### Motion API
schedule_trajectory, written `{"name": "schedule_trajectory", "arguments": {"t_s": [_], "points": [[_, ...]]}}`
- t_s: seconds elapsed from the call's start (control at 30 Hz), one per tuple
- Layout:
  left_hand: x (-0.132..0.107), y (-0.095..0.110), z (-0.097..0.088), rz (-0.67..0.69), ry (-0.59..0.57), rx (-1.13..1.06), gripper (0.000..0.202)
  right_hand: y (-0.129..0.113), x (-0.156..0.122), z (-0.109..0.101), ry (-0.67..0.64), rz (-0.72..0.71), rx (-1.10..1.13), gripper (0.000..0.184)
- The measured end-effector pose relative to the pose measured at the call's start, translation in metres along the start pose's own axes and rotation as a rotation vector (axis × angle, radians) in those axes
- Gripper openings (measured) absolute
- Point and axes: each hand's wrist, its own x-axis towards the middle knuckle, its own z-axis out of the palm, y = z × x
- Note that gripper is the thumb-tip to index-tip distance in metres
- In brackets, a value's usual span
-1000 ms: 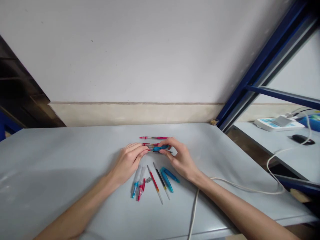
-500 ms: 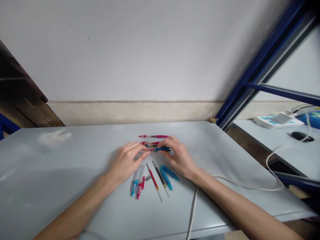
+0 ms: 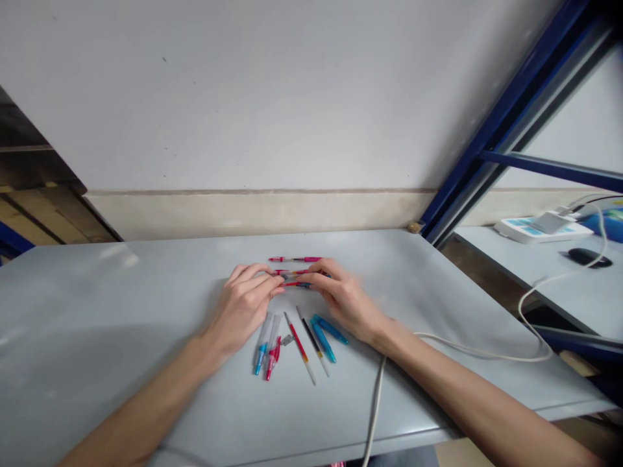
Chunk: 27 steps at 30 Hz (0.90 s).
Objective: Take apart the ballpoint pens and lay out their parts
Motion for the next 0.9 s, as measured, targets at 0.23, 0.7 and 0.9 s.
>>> {"name": "schedule_trajectory", "arguments": {"t_s": [0.23,0.7,0.9], "points": [[-0.005,0.004,0.001,-0.024,-0.152,0.008,0.049,-0.010,0.002,-0.001,-0.063,-0.033,-0.008,0.058],[-0.004,-0.010,-0.004,-0.485,-0.081,-0.162,0.024,0.001,0.006,-0.014,0.220,0.186,-0.002,0.017],[-0.002,-0.006,-0.002,-0.515,-0.082,-0.248,0.023,-0.010,0.005,-0.008,0.067,0.173,0.080,0.024]]}}
